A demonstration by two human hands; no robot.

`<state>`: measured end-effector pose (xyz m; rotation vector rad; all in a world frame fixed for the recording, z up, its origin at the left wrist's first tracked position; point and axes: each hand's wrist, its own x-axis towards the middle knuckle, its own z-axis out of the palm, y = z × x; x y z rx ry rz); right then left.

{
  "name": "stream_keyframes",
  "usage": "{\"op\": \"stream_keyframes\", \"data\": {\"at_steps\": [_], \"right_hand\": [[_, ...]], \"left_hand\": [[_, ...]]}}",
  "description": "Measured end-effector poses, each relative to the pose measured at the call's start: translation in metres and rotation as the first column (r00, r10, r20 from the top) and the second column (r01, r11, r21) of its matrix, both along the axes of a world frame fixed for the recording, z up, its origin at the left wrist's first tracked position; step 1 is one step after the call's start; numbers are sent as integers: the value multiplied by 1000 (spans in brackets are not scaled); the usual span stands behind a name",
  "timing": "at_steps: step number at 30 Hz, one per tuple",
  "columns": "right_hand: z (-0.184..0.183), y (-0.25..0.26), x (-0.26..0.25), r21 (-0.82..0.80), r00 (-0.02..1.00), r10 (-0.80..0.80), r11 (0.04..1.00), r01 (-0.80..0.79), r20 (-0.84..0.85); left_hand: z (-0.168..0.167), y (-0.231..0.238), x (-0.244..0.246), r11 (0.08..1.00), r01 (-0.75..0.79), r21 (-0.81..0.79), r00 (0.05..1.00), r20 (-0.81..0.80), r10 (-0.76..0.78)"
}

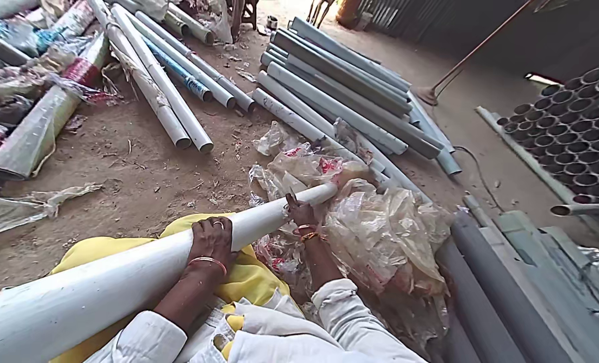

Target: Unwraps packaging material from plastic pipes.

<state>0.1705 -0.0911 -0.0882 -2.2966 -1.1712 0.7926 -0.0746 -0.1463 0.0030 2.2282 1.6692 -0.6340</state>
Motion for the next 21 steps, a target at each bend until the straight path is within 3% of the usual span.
{"op": "stream_keyframes", "data": {"at_steps": [6, 8, 12, 15, 18, 21], "right_hand": [[-5, 8, -10, -44, 987, 163, 986, -163, -2], [-9, 8, -20, -13, 985, 148, 989, -148, 90], [-19, 11, -18, -109, 951, 124, 989, -97, 283], [-27, 9, 22, -199, 978, -26, 978, 68, 206], [-15, -3, 35, -208, 983, 37, 978, 1, 179], [0, -14, 29, -82, 991, 32, 996, -21, 130]], "left_hand": [[0, -4, -1, 1000, 14, 14, 1000, 8, -14], [-1, -3, -1, 1000, 17, 12, 1000, 11, -17], [-2, -2, -2, 1000, 15, 2, 1000, 15, -15], [-2, -2, -4, 1000, 21, 1, 1000, 19, -21], [-5, -1, -3, 999, 4, 39, 999, 44, -6], [-6, -1, -2, 998, 4, 56, 999, 39, -6]]}}
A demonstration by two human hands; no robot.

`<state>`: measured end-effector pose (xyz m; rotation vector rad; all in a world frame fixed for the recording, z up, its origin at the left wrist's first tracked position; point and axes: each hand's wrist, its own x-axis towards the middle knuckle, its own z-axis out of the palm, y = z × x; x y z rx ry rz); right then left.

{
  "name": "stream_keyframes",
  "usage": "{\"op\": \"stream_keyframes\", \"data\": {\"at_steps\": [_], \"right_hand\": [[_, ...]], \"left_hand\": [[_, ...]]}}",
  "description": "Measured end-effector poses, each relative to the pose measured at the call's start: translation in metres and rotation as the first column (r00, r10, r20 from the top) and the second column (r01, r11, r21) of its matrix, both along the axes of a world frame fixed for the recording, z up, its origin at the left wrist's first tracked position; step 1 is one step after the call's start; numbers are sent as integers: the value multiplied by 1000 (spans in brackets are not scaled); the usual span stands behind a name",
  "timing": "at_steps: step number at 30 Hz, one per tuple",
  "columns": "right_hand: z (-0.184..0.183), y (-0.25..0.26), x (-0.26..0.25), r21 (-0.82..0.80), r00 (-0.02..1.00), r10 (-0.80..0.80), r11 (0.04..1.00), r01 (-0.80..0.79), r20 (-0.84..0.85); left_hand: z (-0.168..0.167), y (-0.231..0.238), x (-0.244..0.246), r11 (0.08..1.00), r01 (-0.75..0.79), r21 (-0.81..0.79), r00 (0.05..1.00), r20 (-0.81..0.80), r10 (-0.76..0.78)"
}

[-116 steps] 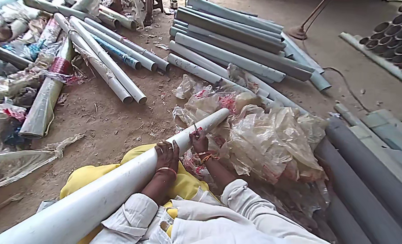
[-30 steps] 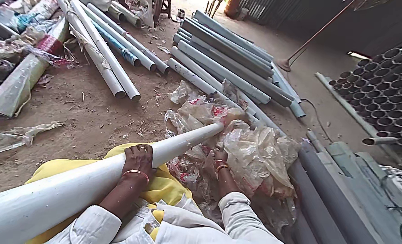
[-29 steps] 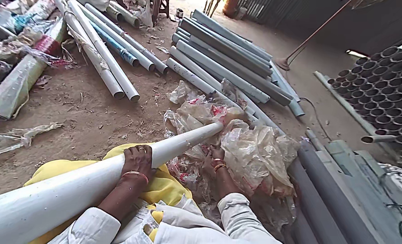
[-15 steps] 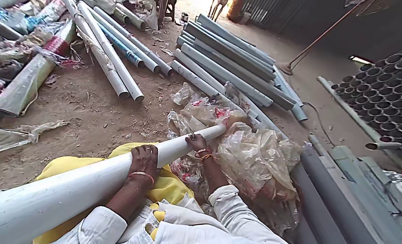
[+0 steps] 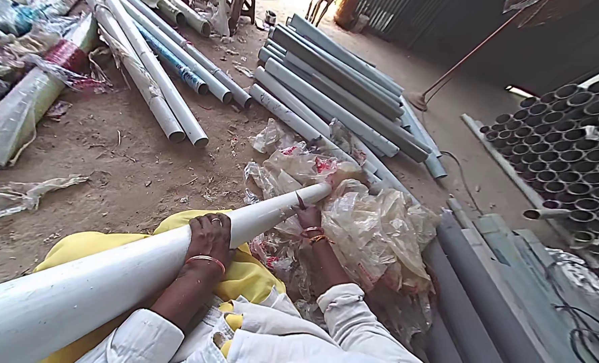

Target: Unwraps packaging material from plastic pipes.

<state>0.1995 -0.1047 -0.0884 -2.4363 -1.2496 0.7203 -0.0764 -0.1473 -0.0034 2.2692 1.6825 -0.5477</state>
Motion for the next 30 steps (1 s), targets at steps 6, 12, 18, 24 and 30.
{"op": "stream_keyframes", "data": {"at_steps": [6, 12, 18, 24, 30], "right_hand": [[15, -2, -19, -253, 962, 254, 942, -222, 100], [13, -4, -19, 0, 979, 205, 979, -205, 13], [0, 9, -19, 62, 821, 552, 823, -565, 149], [10, 21, -12, -80, 523, 791, 572, -816, 317], [16, 37, -13, -265, 325, 888, 416, -870, 326]], "left_hand": [[1, -1, -1, 1000, -4, -10, 1000, -6, 4], [1, 0, -1, 1000, -3, -27, 1000, -7, 3], [2, -1, -2, 1000, 1, -27, 1000, -5, -1], [11, -1, -1, 997, 34, -64, 999, -30, -36], [-1, 3, -2, 999, -4, -35, 1000, 6, 4]]}}
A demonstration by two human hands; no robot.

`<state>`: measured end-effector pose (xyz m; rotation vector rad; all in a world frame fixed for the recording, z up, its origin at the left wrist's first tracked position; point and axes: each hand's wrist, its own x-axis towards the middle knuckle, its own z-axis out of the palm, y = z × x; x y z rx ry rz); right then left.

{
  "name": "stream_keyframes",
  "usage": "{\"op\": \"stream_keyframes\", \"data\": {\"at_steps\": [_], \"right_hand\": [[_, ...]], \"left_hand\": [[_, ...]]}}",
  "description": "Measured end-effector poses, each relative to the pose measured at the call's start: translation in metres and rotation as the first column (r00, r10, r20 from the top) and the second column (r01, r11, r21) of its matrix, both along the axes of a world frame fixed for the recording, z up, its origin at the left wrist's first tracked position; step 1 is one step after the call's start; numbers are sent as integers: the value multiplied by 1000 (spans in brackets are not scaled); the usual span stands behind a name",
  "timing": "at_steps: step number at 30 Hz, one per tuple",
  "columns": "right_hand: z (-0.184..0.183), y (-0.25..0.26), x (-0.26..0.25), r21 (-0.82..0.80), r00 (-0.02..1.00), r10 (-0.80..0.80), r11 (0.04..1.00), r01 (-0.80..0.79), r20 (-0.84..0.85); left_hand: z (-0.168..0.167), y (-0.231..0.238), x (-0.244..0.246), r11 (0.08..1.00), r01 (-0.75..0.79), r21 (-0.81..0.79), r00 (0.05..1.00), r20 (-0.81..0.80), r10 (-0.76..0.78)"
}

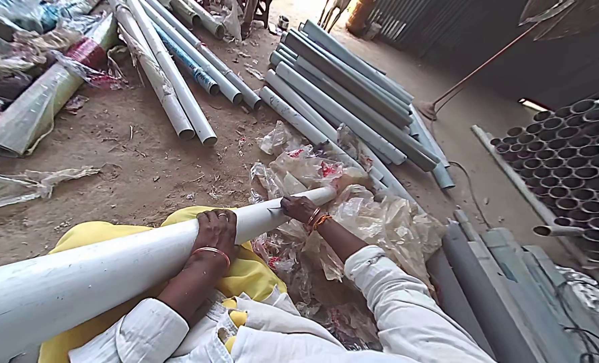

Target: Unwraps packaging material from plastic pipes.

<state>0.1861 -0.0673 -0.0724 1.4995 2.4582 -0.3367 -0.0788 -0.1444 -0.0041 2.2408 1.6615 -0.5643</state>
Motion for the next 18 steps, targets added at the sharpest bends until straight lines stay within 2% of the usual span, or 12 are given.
{"op": "stream_keyframes", "data": {"at_steps": [2, 4, 6, 8, 11, 13, 15, 18], "right_hand": [[-1, 4, 0, -12, 999, -30, 999, 29, -26], [-7, 6, -1, -12, 980, -175, 985, 175, -90], [-15, 10, 7, -47, 912, -360, 933, 358, -197], [-14, 8, 11, -137, 837, -430, 902, 409, -339], [-12, -4, 16, -97, 851, -283, 959, 268, -442], [-13, -8, 19, 1, 904, -171, 983, 186, -391], [-11, -10, 18, 38, 944, -123, 989, 141, -306], [-10, -7, 13, 107, 966, -18, 993, 47, -259]], "left_hand": [[2, 1, 0, 1000, -2, -21, 1000, -1, 2], [4, 0, 0, 1000, 1, -29, 1000, -4, -1], [4, -2, 1, 1000, 10, -21, 1000, -8, -10], [5, -2, 1, 1000, 8, -25, 1000, -11, -8], [4, -1, 0, 1000, -2, -19, 1000, -3, 2], [3, 0, 1, 1000, -1, -18, 1000, -6, 1], [2, 0, 1, 1000, 9, -16, 1000, -14, -9], [2, 0, -1, 1000, 14, -10, 1000, -17, -14]]}}
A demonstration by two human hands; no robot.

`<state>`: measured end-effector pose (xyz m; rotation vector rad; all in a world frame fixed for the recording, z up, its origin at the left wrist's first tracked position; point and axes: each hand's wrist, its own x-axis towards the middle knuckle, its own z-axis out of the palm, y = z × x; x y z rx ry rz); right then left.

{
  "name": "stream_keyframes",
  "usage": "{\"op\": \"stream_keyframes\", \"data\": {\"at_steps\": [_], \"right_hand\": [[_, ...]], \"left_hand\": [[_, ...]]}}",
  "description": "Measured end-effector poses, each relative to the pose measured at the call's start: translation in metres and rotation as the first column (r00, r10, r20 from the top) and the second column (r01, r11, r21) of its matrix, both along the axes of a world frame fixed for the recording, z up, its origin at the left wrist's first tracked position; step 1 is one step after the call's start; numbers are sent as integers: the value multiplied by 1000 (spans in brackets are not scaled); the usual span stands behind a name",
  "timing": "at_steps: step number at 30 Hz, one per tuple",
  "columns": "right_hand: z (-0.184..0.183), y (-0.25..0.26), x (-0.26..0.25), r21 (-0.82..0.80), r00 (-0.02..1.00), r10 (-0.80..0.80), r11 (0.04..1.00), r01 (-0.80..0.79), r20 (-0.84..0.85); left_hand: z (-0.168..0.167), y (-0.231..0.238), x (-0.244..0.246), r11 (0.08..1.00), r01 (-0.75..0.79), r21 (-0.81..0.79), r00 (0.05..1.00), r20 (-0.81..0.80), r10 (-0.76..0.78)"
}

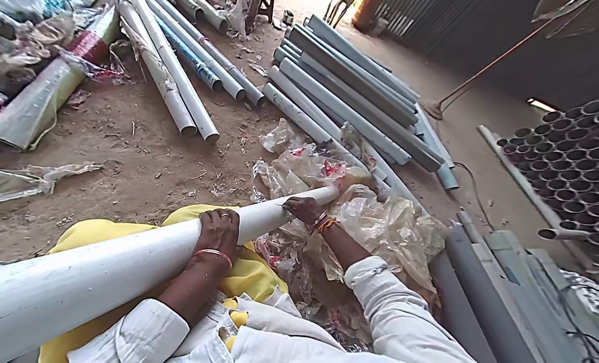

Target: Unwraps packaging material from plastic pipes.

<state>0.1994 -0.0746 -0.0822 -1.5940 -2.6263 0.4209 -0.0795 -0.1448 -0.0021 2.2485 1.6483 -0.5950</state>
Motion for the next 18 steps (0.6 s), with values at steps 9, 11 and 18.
{"op": "stream_keyframes", "data": {"at_steps": [9, 11, 18], "right_hand": [[11, 16, -10, -96, 950, 175, 983, -155, 258], [9, 18, -12, -140, 977, 62, 990, -34, 206], [4, 14, 9, -154, 998, -41, 987, 34, -39]], "left_hand": [[-1, 0, 0, 1000, -7, 0, 1000, 23, 7], [-1, 0, -1, 1000, 0, 0, 1000, 23, 0], [9, 1, 0, 998, 28, -59, 999, -28, -30]]}}
